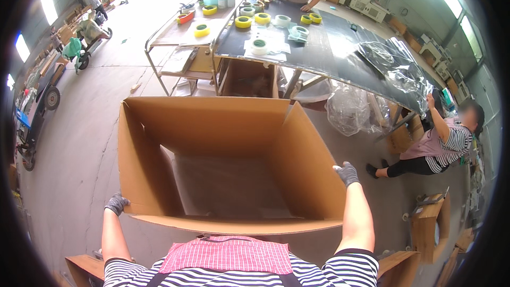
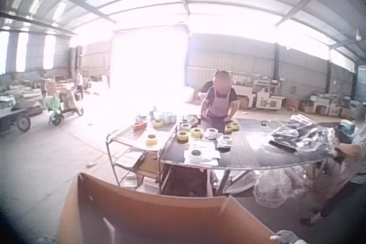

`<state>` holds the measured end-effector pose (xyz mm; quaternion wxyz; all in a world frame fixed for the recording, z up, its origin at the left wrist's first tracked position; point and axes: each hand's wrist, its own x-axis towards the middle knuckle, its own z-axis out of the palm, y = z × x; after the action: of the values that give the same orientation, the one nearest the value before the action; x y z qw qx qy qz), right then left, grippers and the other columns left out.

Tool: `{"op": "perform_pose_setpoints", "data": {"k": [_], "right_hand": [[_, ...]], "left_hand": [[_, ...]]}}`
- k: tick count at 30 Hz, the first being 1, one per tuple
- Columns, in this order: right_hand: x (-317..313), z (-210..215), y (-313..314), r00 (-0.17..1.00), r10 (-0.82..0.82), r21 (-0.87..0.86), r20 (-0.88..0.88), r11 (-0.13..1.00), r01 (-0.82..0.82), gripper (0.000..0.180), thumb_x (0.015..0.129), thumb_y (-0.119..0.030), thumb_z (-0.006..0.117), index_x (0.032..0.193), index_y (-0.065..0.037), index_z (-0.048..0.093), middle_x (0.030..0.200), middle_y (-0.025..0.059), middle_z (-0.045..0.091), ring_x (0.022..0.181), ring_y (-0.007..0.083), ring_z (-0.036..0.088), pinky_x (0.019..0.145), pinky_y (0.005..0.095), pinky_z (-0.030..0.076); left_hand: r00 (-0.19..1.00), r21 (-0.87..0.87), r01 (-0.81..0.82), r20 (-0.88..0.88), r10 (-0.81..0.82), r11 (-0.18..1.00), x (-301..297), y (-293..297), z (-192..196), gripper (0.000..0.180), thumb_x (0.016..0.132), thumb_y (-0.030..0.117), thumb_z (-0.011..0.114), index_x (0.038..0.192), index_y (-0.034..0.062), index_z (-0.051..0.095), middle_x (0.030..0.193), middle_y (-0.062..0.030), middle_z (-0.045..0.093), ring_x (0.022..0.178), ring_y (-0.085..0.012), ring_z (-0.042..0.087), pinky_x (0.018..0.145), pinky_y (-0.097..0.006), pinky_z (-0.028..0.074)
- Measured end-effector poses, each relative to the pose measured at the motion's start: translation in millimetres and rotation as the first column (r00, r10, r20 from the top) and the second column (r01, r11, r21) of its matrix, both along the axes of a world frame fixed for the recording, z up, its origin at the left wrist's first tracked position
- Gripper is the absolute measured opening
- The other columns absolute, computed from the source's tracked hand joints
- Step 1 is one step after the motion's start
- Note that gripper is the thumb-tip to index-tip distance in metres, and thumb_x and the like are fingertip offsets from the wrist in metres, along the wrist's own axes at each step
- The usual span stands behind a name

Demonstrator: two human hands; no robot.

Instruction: The person unfolds a flat cardboard box, folds its bottom flaps closed, and tapes the seams and edges using a tape dispenser.

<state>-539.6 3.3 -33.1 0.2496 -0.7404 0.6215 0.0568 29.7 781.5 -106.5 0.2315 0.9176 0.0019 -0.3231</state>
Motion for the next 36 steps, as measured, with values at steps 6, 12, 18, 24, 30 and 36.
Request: {"op": "perform_pose_setpoints", "data": {"k": [6, 12, 18, 24, 30, 36], "right_hand": [[-8, -34, 52, 0.959, 0.250, -0.059, -0.130, 0.964, -0.260, 0.053, 0.082, -0.035, 0.077, 0.118, 0.002, 0.065, 0.112, 0.0227, 0.069, 0.106, 0.0361, 0.066, 0.091, 0.0409, 0.051], [9, -26, 95, 0.962, 0.201, -0.186, -0.183, 0.954, -0.235, 0.050, 0.080, -0.036, 0.075, 0.118, -0.004, 0.066, 0.113, 0.0230, 0.067, 0.106, 0.0379, 0.064, 0.092, 0.0436, 0.051], [-154, 26, 180, 0.993, 0.022, -0.337, -0.117, 0.939, -0.060, 0.035, 0.075, -0.032, 0.077, 0.097, -0.007, 0.073, 0.093, 0.0193, 0.071, 0.090, 0.0380, 0.068, 0.079, 0.0442, 0.054], [-205, 80, 259, 0.992, -0.122, -0.350, -0.026, 0.931, 0.106, 0.032, 0.070, -0.024, 0.080, 0.094, -0.004, 0.072, 0.090, 0.0206, 0.071, 0.083, 0.0369, 0.069, 0.074, 0.0438, 0.054], [-302, 95, 337, 0.973, -0.211, -0.449, -0.088, 0.881, 0.151, 0.038, 0.066, -0.027, 0.080, 0.090, 0.001, 0.071, 0.090, 0.0242, 0.070, 0.084, 0.0408, 0.068, 0.077, 0.0447, 0.054], [-353, 71, 403, 0.847, -0.530, -0.484, -0.050, 0.754, 0.443, 0.037, 0.069, -0.025, 0.080, 0.092, 0.002, 0.071, 0.088, 0.0246, 0.071, 0.083, 0.0397, 0.069, 0.077, 0.0439, 0.055]], "left_hand": [[0.972, -0.018, -0.159, -0.179, 0.153, 0.987, 14, 2, 17, 0.053, 0.076, 0.005, 0.074, 0.125, 0.0034, 0.056, 0.095, -0.0161, 0.070, 0.084, -0.0296, 0.070, 0.068, -0.043, 0.058], [0.954, -0.118, -0.262, 0.120, 0.276, 0.958, 119, 1, -22, 0.034, 0.083, 0.010, 0.068, 0.116, 0.0044, 0.062, 0.092, -0.0148, 0.070, 0.080, -0.0260, 0.069, 0.076, -0.040, 0.057], [0.878, -0.123, 0.454, 0.230, -0.420, 0.882, 120, -149, 26, 0.034, 0.083, 0.005, 0.060, 0.116, 0.0074, 0.066, 0.092, -0.0117, 0.072, 0.082, -0.0215, 0.067, 0.074, -0.035, 0.055], [0.885, -0.405, 0.463, 0.161, -0.437, 0.788, 96, -171, 99, 0.043, 0.077, 0.008, 0.063, 0.119, 0.0008, 0.064, 0.093, -0.0153, 0.072, 0.083, -0.0257, 0.067, 0.080, -0.036, 0.053], [0.678, -0.264, 0.727, 0.131, -0.723, 0.634, 89, -212, 105, 0.040, 0.078, 0.011, 0.063, 0.116, 0.0001, 0.066, 0.097, -0.0162, 0.073, 0.089, -0.0243, 0.067, 0.085, -0.036, 0.052], [0.509, -0.304, 0.832, 0.083, -0.857, 0.465, 50, -261, 156, 0.040, 0.079, 0.005, 0.066, 0.119, 0.0019, 0.066, 0.100, -0.0090, 0.073, 0.089, -0.0186, 0.065, 0.086, -0.033, 0.052]]}}
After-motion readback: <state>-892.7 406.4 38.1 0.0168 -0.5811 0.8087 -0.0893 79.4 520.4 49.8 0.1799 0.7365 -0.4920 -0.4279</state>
